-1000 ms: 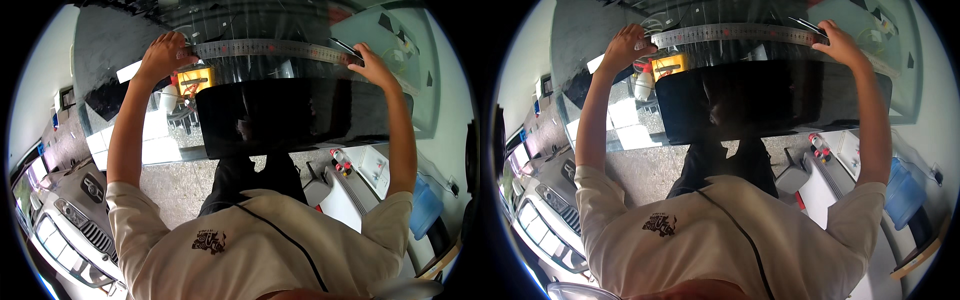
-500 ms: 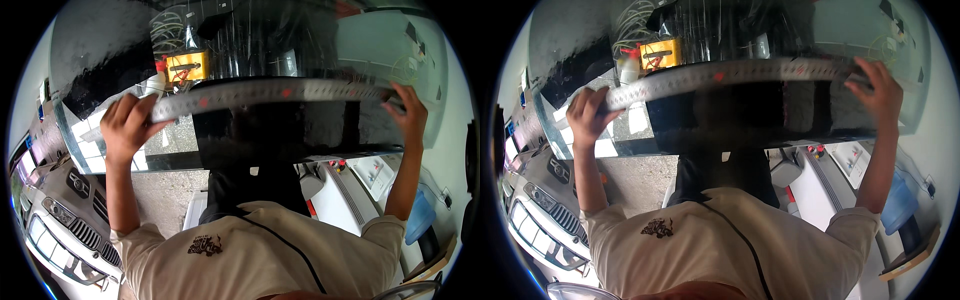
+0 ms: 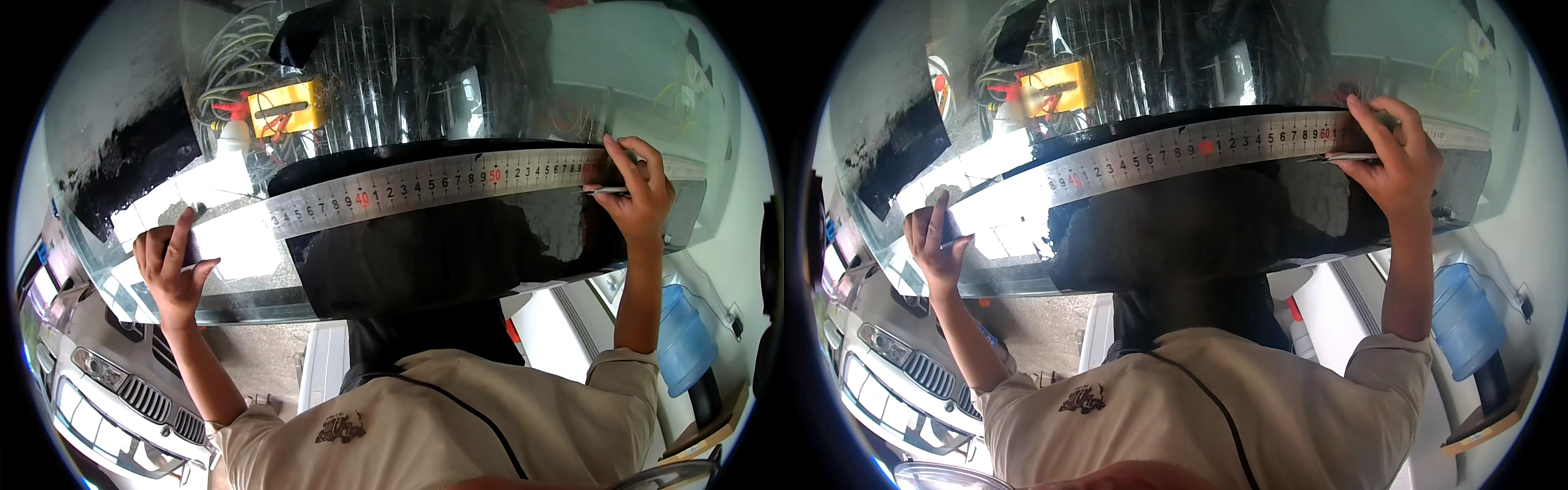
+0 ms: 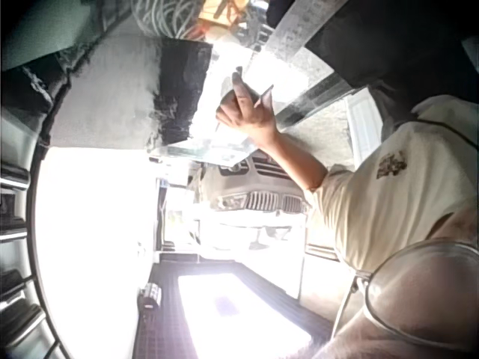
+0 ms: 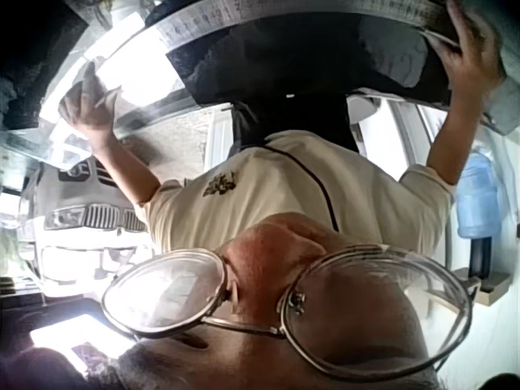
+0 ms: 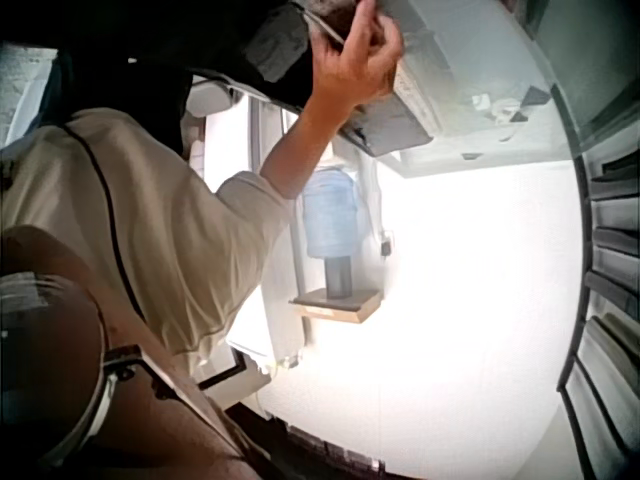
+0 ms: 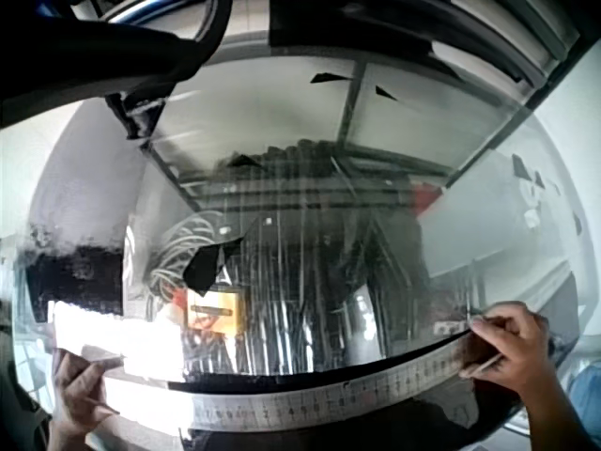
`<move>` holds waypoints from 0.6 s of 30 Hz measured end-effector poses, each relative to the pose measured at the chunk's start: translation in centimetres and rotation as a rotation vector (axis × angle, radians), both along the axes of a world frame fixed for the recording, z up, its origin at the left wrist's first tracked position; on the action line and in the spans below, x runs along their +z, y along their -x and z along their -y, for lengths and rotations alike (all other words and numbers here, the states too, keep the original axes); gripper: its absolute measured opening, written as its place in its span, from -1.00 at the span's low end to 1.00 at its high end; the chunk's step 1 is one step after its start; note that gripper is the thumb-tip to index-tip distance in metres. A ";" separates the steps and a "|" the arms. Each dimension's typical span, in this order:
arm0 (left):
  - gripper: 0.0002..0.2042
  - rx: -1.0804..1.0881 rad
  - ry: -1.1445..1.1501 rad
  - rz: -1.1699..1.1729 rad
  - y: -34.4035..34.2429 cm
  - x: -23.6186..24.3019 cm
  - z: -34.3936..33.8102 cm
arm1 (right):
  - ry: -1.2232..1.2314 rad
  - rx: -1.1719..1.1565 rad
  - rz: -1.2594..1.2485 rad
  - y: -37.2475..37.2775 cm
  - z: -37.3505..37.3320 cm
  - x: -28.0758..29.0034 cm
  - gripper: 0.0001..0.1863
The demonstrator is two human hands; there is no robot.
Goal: The person measures and cuts a piece of black window tint film on a glass table using a ruler and a utility knife. They then apply the cut film to the side window of a white car, smoothing it out and trimming the edges.
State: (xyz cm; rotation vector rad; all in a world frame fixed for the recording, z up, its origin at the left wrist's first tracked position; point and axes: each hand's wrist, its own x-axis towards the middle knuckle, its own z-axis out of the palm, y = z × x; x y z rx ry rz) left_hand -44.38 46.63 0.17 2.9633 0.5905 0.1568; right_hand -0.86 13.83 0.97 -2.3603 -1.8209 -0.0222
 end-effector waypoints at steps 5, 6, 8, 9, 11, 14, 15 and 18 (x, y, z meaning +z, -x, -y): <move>-0.36 0.080 -0.037 -0.025 1.4 -0.5 -0.3 | -0.191 0.075 0.006 -0.5 0.4 -1.8 -0.42; -0.40 0.113 -0.030 0.004 1.2 -0.6 -0.2 | -0.229 0.102 0.002 -0.4 0.2 -1.8 -0.42; -0.47 0.179 -0.017 0.062 0.8 -0.9 0.1 | -0.223 0.108 0.007 -0.4 0.1 -1.7 -0.44; -0.55 0.215 0.041 0.076 1.1 -1.0 0.1 | -0.218 0.108 0.013 -0.4 0.1 -1.6 -0.44; -0.56 0.228 0.062 0.110 1.2 -1.3 0.0 | -0.212 0.110 0.002 -0.4 0.2 -1.4 -0.45; -0.58 0.234 0.059 0.118 1.7 -1.5 -0.2 | -0.207 0.115 -0.003 -0.5 0.2 -1.4 -0.46; -0.58 0.233 0.061 0.123 1.6 -1.4 -0.2 | -0.209 0.117 -0.004 -0.5 0.1 -1.5 -0.47; -0.58 0.216 0.060 0.142 1.2 -1.3 0.0 | -0.207 0.111 -0.008 -0.4 0.1 -1.5 -0.48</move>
